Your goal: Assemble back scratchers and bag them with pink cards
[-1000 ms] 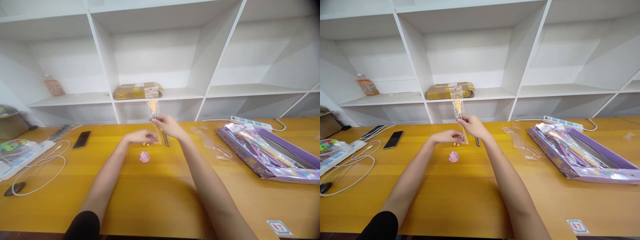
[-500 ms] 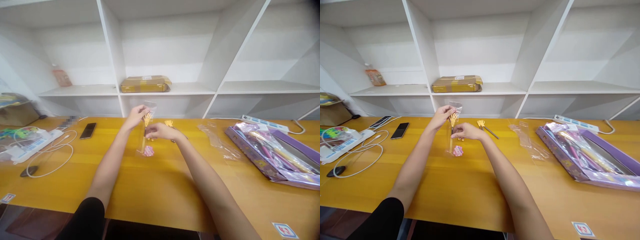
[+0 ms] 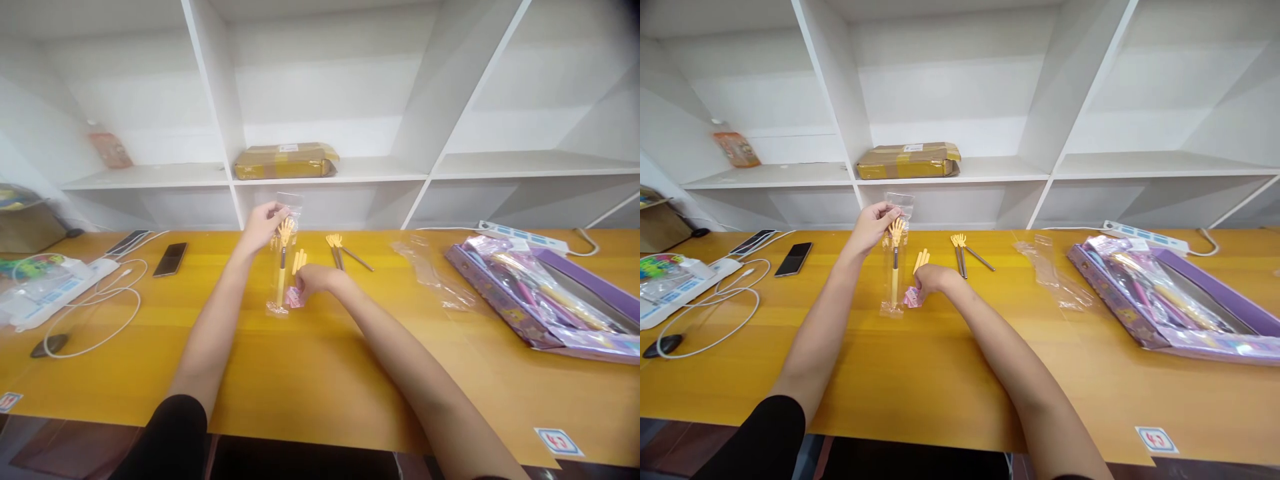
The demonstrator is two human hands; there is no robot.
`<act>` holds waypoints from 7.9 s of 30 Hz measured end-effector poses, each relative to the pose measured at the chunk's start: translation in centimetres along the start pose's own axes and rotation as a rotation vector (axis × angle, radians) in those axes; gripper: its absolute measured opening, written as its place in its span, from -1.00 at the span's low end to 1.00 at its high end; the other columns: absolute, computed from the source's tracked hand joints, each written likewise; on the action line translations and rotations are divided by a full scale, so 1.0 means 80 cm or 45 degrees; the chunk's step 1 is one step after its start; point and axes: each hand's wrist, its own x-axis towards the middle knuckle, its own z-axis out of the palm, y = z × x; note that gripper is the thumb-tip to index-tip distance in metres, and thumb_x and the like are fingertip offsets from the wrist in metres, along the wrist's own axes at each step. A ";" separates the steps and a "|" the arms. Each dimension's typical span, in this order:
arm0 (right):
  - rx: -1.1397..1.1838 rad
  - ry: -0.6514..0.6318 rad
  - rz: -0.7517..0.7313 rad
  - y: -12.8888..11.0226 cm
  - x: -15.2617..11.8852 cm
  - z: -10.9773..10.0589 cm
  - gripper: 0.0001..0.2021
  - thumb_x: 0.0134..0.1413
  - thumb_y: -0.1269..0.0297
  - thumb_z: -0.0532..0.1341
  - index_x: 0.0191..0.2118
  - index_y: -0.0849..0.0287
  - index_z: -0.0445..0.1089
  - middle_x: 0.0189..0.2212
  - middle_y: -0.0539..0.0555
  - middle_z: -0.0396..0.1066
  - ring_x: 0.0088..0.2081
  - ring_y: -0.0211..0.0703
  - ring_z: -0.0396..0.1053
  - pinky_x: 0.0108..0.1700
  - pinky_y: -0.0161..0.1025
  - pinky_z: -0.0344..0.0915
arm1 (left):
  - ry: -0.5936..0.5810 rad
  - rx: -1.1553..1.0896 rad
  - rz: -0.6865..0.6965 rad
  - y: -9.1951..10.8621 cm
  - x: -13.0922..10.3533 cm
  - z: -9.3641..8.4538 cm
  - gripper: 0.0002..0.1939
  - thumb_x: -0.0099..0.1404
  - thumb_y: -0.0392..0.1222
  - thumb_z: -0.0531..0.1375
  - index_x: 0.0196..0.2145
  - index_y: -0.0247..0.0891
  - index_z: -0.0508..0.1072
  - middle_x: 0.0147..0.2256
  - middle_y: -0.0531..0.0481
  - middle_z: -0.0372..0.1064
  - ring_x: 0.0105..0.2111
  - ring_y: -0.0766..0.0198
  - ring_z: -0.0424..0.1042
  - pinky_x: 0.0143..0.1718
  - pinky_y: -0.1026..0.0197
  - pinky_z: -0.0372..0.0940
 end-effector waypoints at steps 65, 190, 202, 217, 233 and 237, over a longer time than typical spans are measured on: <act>-0.267 1.458 -1.121 0.059 -0.068 0.147 -0.75 0.48 0.41 0.24 0.18 0.09 0.46 -0.17 0.14 0.59 -0.23 -0.09 0.46 -0.25 -0.13 0.29 | -0.075 -0.392 -0.548 -0.137 -0.217 0.069 -0.43 0.31 0.27 0.42 -0.08 -0.35 0.63 -0.16 -0.19 0.66 -0.16 0.05 0.61 -0.03 0.07 0.44; 0.046 1.325 -0.800 0.065 -0.058 0.150 -0.92 0.50 0.24 0.29 -0.04 0.07 0.53 -0.20 0.11 0.56 -0.23 -0.12 0.53 -0.21 -0.18 0.43 | -0.183 -1.216 -1.226 -0.096 -0.211 0.080 -0.68 0.50 -0.26 0.10 -0.08 -0.48 0.64 -0.12 -0.33 0.68 -0.14 0.07 0.67 0.12 -0.05 0.54; -0.081 1.200 -0.849 0.063 -0.063 0.147 -0.76 0.47 0.27 0.28 0.17 0.06 0.46 -0.07 0.16 0.58 -0.09 -0.03 0.54 -0.10 -0.10 0.47 | -0.170 -1.173 -1.210 -0.092 -0.210 0.083 -0.71 0.53 -0.23 0.15 -0.04 -0.42 0.64 -0.12 -0.27 0.67 -0.20 0.12 0.65 -0.08 0.12 0.54; 0.165 1.160 -0.652 0.070 -0.059 0.152 -0.67 0.48 0.20 0.28 0.26 0.03 0.38 -0.04 0.17 0.45 -0.11 -0.02 0.49 -0.17 -0.13 0.49 | -0.261 -1.066 -1.102 -0.098 -0.213 0.084 -0.65 0.55 -0.09 0.21 0.10 -0.36 0.64 0.00 -0.31 0.67 -0.03 -0.01 0.68 0.10 -0.07 0.56; 0.544 1.082 -0.751 0.069 -0.058 0.143 -0.82 0.50 0.11 0.27 -0.08 0.09 0.52 -0.19 0.09 0.37 -0.31 -0.17 0.35 -0.33 -0.20 0.38 | -0.430 -1.007 -0.993 -0.117 -0.221 0.083 -0.39 0.51 0.26 0.23 0.09 -0.41 0.61 -0.03 -0.44 0.67 -0.05 -0.11 0.71 0.17 -0.11 0.50; 0.578 1.274 -0.674 0.070 -0.056 0.140 -0.84 0.50 0.14 0.26 -0.12 0.09 0.50 -0.24 0.09 0.39 -0.34 -0.16 0.32 -0.34 -0.19 0.34 | -0.529 -0.930 -0.863 -0.118 -0.224 0.082 -0.30 0.38 0.34 0.34 0.05 -0.44 0.62 -0.04 -0.49 0.66 -0.04 -0.17 0.70 0.15 -0.13 0.49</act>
